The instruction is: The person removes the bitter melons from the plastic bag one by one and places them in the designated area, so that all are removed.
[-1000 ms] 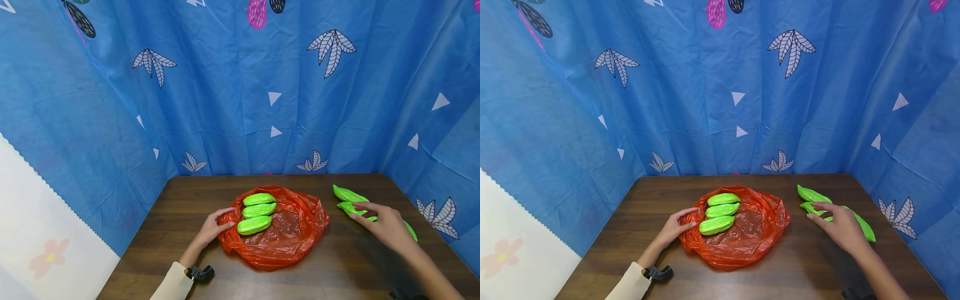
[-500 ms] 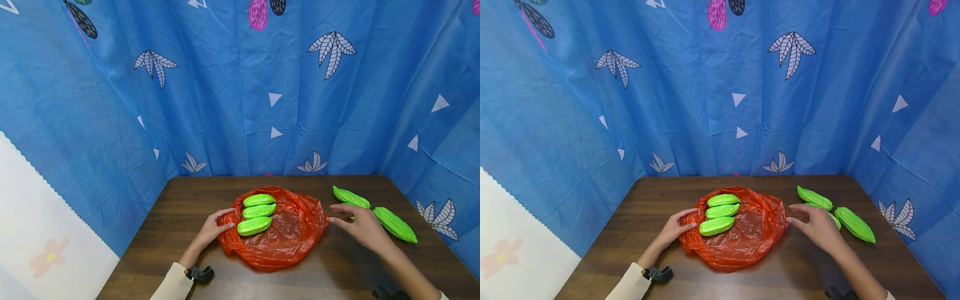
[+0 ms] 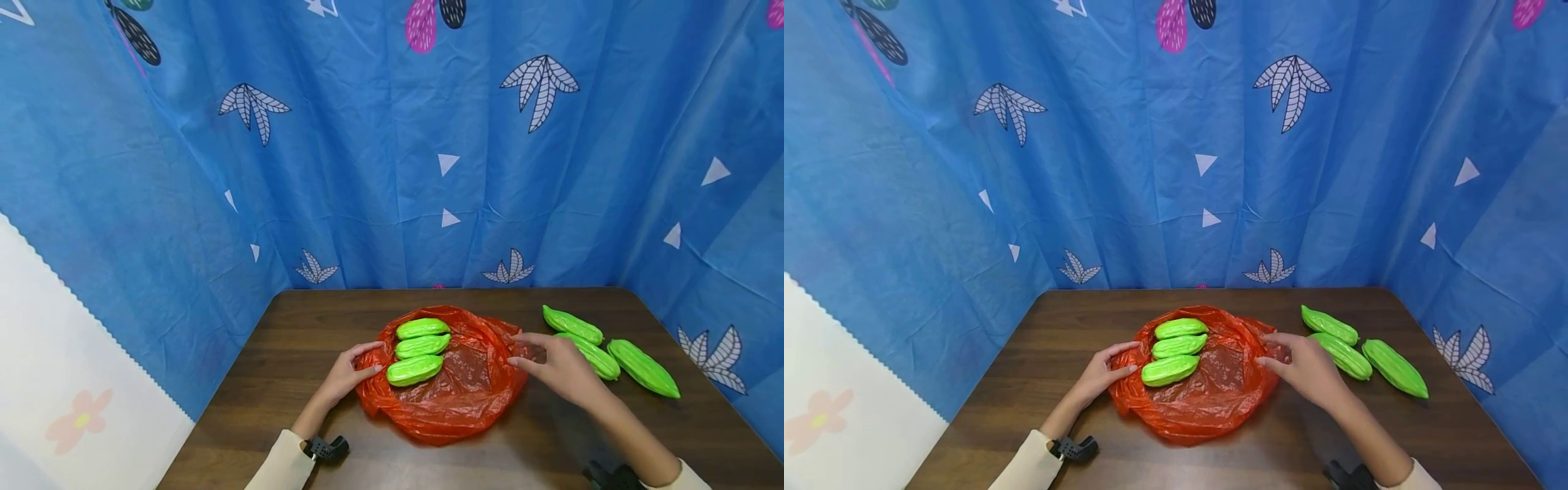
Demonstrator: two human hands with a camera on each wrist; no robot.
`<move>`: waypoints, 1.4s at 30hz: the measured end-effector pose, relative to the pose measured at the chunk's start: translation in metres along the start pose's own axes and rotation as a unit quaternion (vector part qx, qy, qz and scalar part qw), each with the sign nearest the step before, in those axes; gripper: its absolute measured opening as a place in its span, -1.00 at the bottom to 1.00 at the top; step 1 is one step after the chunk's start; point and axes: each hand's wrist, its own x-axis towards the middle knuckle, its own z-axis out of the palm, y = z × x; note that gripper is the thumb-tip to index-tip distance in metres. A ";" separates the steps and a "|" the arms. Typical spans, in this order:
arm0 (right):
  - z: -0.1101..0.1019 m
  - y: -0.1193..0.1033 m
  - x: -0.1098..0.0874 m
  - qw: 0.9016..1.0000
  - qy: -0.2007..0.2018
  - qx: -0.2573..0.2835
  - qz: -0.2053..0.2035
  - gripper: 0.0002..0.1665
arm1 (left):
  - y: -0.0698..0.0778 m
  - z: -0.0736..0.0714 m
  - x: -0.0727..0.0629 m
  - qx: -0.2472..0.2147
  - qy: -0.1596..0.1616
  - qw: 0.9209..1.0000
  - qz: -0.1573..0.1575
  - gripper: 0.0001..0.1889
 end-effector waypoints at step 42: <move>0.075 -0.039 0.047 0.989 -0.083 -0.003 -0.119 -0.49 | -0.001 0.000 0.001 0.003 -0.002 1.000 0.021 -0.48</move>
